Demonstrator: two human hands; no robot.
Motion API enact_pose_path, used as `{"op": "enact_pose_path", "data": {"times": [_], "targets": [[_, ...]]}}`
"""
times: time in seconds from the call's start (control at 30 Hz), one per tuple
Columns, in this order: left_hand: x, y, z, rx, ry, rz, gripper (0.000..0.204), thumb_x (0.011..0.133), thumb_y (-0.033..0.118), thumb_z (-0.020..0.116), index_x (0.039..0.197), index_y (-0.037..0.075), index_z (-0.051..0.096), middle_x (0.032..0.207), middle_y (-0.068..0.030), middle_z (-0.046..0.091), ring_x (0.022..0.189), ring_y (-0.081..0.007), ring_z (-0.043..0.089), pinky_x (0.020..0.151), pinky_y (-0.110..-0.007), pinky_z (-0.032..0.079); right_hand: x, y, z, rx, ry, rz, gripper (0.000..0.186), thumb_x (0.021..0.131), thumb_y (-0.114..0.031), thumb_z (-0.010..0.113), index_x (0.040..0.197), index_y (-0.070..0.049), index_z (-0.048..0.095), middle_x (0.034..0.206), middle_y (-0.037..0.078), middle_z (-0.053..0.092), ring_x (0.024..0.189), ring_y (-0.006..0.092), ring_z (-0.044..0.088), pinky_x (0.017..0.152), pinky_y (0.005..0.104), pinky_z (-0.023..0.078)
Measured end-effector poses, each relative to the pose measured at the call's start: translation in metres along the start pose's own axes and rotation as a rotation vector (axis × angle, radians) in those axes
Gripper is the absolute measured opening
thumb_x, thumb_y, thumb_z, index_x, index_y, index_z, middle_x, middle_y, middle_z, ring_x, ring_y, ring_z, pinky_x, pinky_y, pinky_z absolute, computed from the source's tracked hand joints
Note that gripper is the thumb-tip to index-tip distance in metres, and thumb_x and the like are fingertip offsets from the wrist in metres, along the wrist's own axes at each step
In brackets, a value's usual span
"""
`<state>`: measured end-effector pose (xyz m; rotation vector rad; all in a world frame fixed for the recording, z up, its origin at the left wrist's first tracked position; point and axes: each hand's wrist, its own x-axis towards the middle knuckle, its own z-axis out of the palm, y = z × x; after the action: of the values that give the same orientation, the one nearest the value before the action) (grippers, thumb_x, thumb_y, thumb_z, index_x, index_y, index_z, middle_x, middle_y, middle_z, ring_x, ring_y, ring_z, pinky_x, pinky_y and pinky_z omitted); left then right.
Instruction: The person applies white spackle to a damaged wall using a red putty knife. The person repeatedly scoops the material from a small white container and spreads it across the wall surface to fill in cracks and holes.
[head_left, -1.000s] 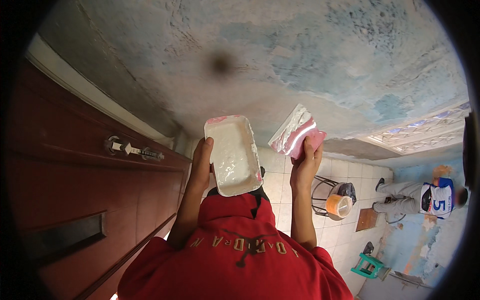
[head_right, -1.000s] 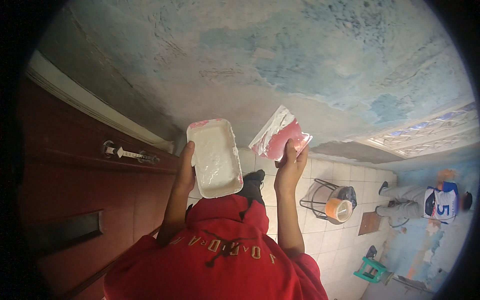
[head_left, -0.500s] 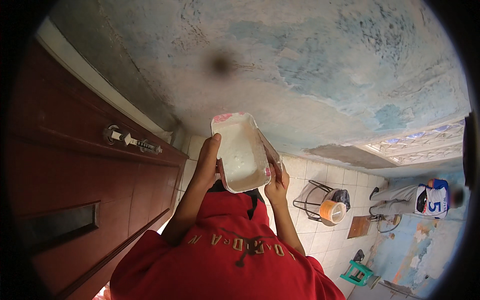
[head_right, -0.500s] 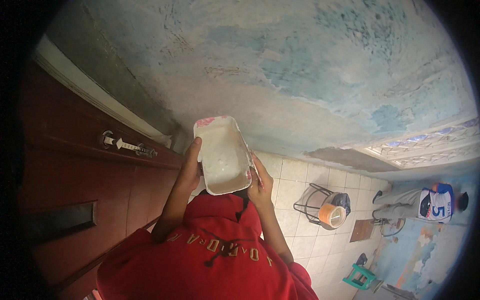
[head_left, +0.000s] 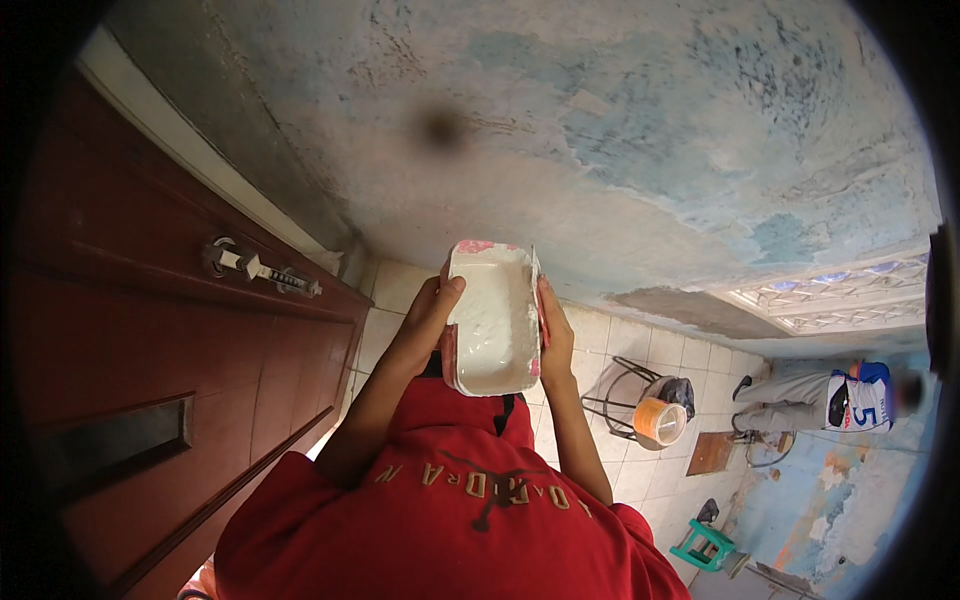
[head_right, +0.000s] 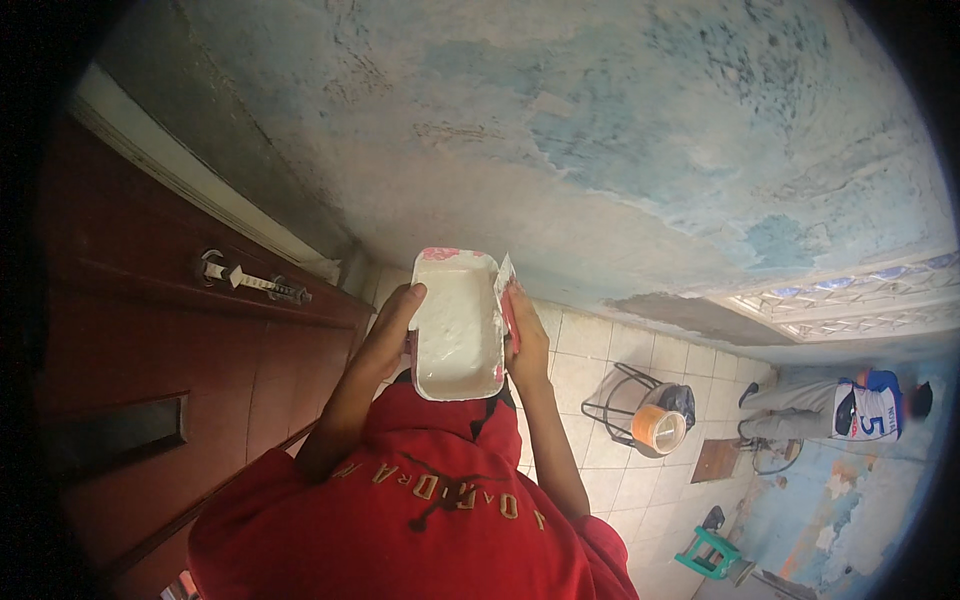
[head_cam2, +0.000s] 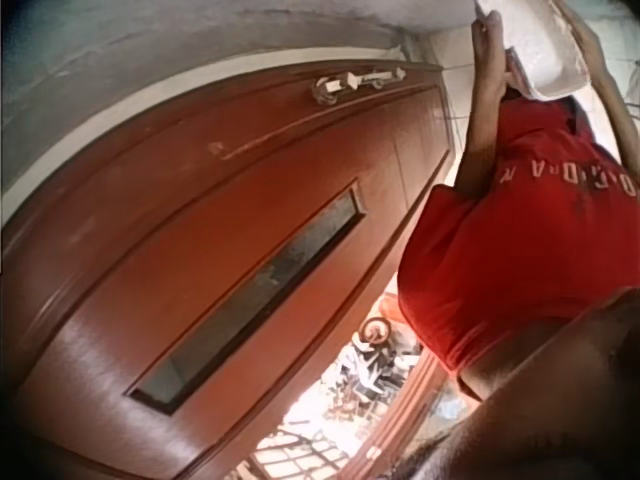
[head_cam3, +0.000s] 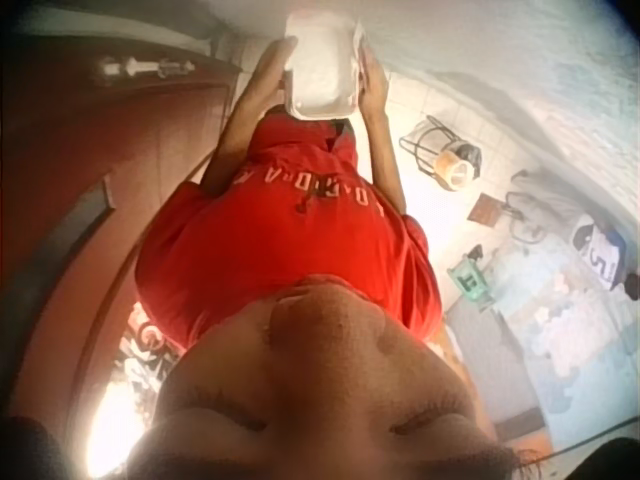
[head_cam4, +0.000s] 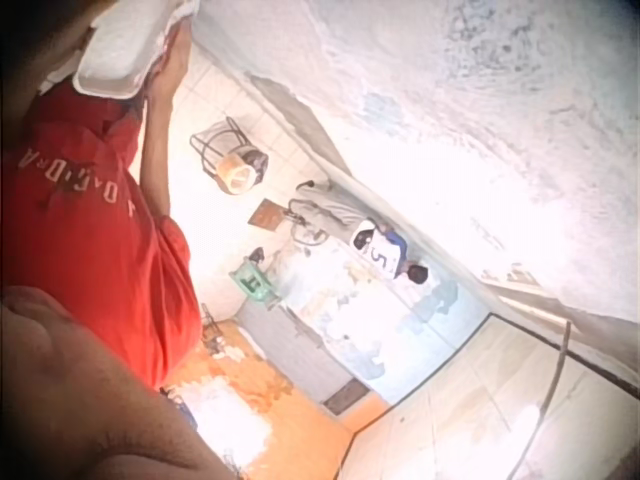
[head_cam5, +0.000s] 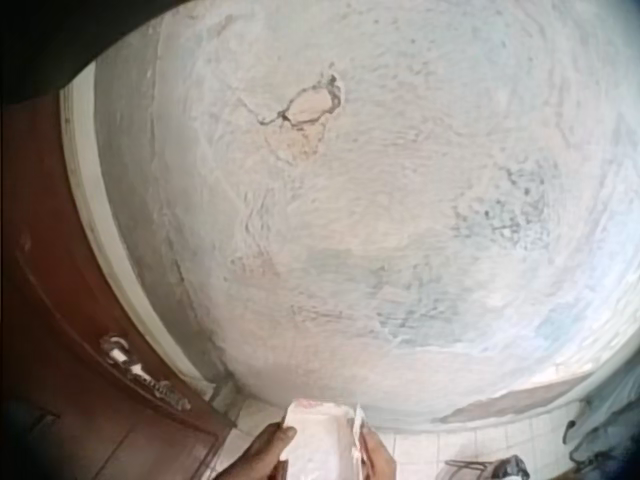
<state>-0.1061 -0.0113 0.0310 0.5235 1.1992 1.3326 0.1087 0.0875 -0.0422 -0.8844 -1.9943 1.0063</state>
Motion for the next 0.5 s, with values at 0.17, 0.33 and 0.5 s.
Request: {"op": "enact_pose_path", "data": {"times": [0.17, 0.33, 0.5], "targets": [[0.005, -0.019, -0.011, 0.009, 0.060, -0.017, 0.063, 0.103, 0.053, 0.052, 0.142, 0.004, 0.050, 0.122, -0.0104, 0.062, 0.110, -0.0161, 0.063, 0.083, -0.034, 0.056, -0.006, 0.038, -0.002, -0.221, -0.055, -0.055, 0.063, 0.086, 0.007, 0.057, 0.148, -0.003, 0.051, 0.148, 0.022, 0.055, 0.140, 0.0356, 0.051, 0.118, 0.0404, 0.041], [0.012, -0.032, -0.014, -0.144, 0.038, -0.041, 0.066, 0.103, 0.050, 0.055, 0.139, -0.006, 0.051, 0.125, -0.0137, 0.063, 0.114, -0.0175, 0.060, 0.098, -0.035, 0.048, -0.016, 0.056, -0.003, -0.276, -0.131, 0.158, 0.041, 0.096, 0.002, 0.055, 0.137, -0.002, 0.056, 0.132, 0.023, 0.063, 0.124, 0.0371, 0.062, 0.104, 0.0417, 0.049], [0.008, -0.011, -0.014, 0.213, 0.090, 0.106, 0.059, 0.103, 0.043, 0.057, 0.140, -0.003, 0.052, 0.127, -0.0126, 0.061, 0.118, -0.0200, 0.057, 0.098, -0.035, 0.047, 0.021, 0.024, -0.060, -0.074, 0.045, 0.183, 0.028, 0.103, -0.014, 0.063, 0.124, 0.002, 0.056, 0.104, 0.018, 0.071, 0.094, 0.0249, 0.070, 0.084, 0.0344, 0.054]]}}
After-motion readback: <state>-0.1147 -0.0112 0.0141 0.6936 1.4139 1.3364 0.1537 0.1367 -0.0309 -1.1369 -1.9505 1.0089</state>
